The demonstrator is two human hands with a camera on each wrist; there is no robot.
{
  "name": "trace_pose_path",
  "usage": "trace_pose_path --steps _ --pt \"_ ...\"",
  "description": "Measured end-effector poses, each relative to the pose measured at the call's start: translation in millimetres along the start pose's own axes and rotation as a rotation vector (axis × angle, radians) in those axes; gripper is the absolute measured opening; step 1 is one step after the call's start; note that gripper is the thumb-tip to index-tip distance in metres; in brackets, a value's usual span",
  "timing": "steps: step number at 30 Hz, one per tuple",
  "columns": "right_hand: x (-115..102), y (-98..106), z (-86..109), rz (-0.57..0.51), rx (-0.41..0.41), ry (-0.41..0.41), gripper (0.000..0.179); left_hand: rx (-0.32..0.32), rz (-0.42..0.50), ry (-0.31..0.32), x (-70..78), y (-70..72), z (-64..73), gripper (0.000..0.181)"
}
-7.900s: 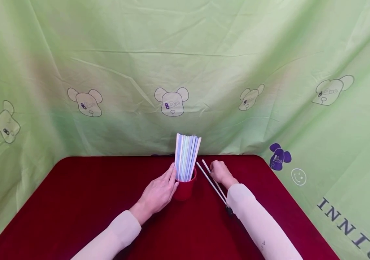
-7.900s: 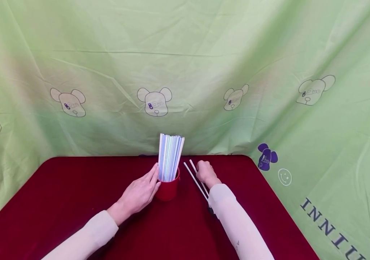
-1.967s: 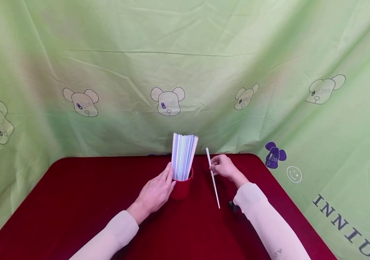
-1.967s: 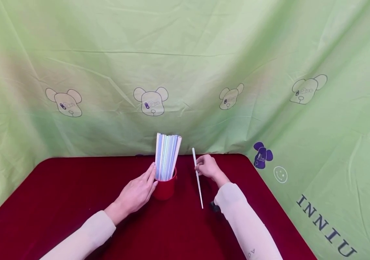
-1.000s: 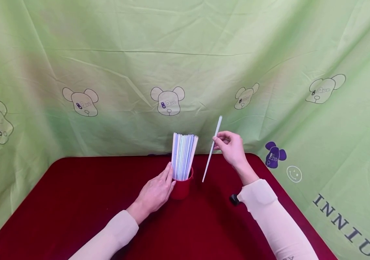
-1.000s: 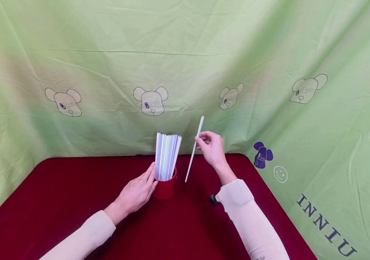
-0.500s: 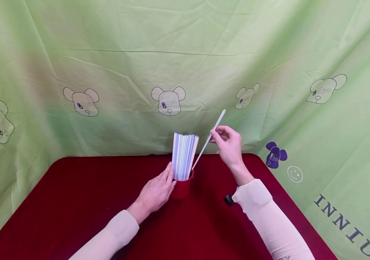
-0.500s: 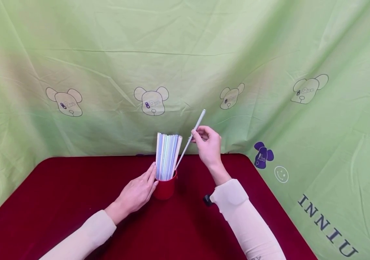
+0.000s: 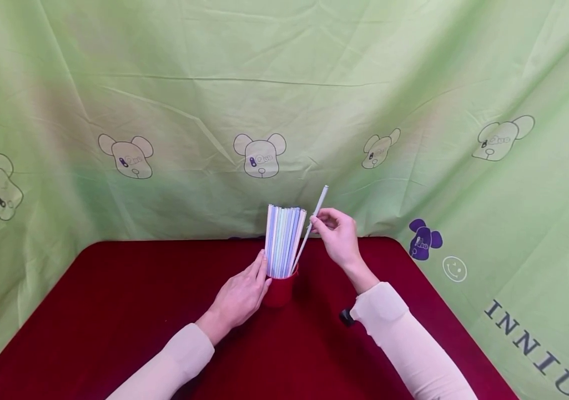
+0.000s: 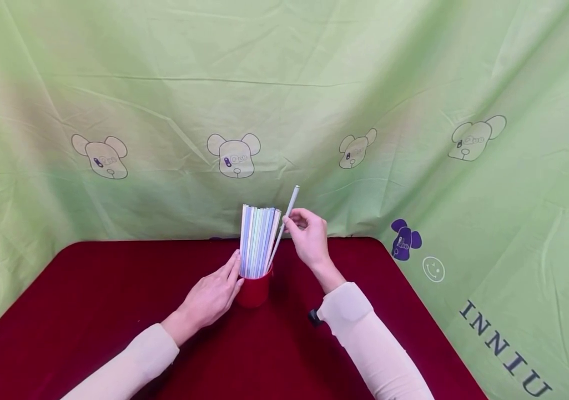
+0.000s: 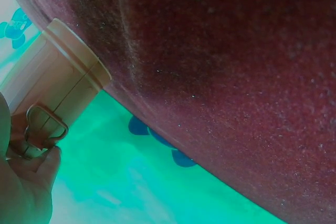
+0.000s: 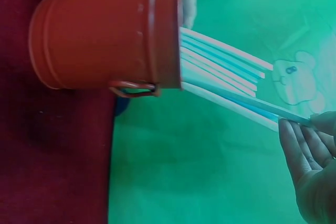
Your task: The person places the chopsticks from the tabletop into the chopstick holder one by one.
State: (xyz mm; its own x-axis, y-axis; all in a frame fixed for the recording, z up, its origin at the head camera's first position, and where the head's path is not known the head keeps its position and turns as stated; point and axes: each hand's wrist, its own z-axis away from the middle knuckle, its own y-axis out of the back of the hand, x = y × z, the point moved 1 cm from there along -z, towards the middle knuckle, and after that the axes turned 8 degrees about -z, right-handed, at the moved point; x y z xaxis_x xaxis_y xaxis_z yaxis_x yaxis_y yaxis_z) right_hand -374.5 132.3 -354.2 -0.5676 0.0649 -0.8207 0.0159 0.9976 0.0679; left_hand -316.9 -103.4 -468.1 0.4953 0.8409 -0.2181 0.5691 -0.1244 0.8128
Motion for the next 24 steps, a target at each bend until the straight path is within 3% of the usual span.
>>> trace_pose_path --steps 5,15,24 --pt "11.6 -7.3 6.8 0.047 -0.018 -0.060 0.015 -0.001 -0.002 0.003 0.2 -0.3 0.1 0.057" --pt "27.3 -19.3 18.2 0.125 -0.023 -0.051 0.008 -0.012 -0.008 0.003 0.7 0.4 -1.1 0.057" --pt "41.4 -22.7 27.5 0.147 0.009 -0.122 0.009 -0.001 -0.013 0.002 1.4 0.8 -0.3 0.056"
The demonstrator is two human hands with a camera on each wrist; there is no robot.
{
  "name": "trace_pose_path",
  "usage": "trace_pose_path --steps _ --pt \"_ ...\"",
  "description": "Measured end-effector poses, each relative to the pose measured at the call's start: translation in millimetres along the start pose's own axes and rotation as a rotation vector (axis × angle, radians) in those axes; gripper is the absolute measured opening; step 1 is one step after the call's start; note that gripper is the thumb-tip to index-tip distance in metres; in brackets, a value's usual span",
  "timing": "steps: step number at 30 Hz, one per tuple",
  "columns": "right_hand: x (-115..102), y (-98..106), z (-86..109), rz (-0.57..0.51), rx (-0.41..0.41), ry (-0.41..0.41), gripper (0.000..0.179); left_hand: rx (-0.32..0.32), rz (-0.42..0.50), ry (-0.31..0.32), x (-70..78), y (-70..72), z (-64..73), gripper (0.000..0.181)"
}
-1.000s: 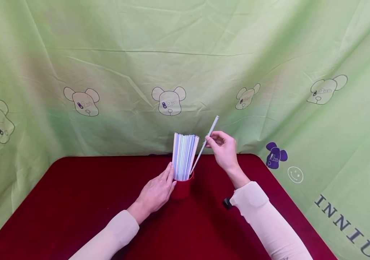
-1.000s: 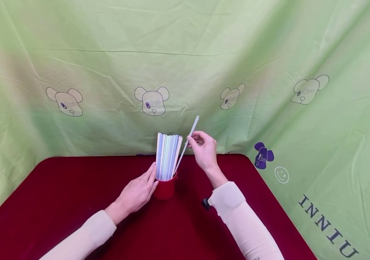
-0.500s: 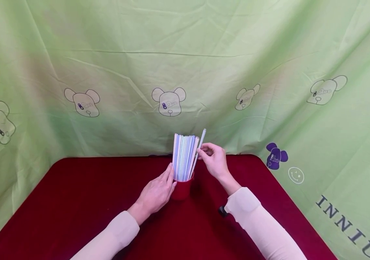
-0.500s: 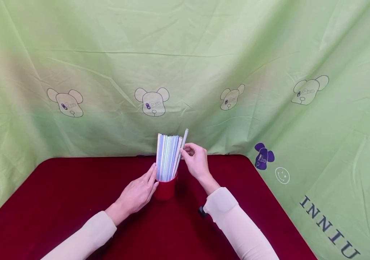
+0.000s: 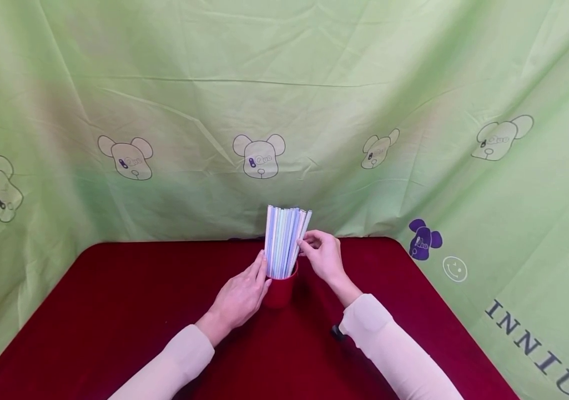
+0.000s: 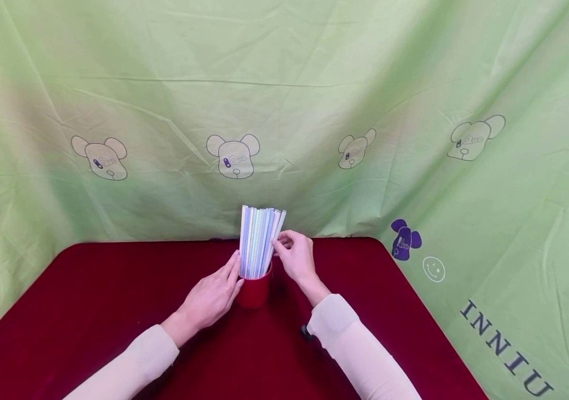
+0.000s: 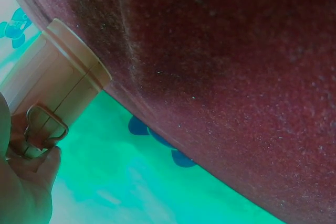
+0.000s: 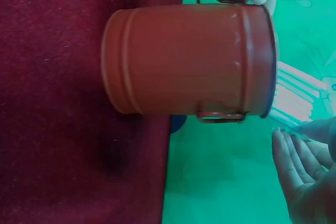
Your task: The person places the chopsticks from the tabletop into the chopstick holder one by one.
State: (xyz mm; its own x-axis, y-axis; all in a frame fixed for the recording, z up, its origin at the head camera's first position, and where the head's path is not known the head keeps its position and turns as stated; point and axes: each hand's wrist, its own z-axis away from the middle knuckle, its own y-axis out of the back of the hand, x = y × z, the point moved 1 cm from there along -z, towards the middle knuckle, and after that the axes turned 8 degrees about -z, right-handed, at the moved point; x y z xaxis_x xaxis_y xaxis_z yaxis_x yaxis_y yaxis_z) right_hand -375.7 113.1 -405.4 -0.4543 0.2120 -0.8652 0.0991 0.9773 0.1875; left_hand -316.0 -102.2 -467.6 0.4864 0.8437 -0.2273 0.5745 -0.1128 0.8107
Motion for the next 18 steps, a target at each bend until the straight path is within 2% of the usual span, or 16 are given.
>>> trace_pose_path --steps 10,14,18 --pt "5.4 0.9 2.3 -0.039 -0.014 -0.047 0.016 0.008 -0.013 -0.002 -0.9 0.5 -0.9 0.057" --pt "4.5 1.4 4.4 -0.026 -0.003 -0.070 0.014 -0.005 0.004 0.002 -1.0 -0.1 -0.4 0.057" --pt "5.1 4.1 6.1 -0.036 -0.029 -0.082 0.018 -0.011 0.029 0.013 -1.0 -0.1 1.9 0.057"
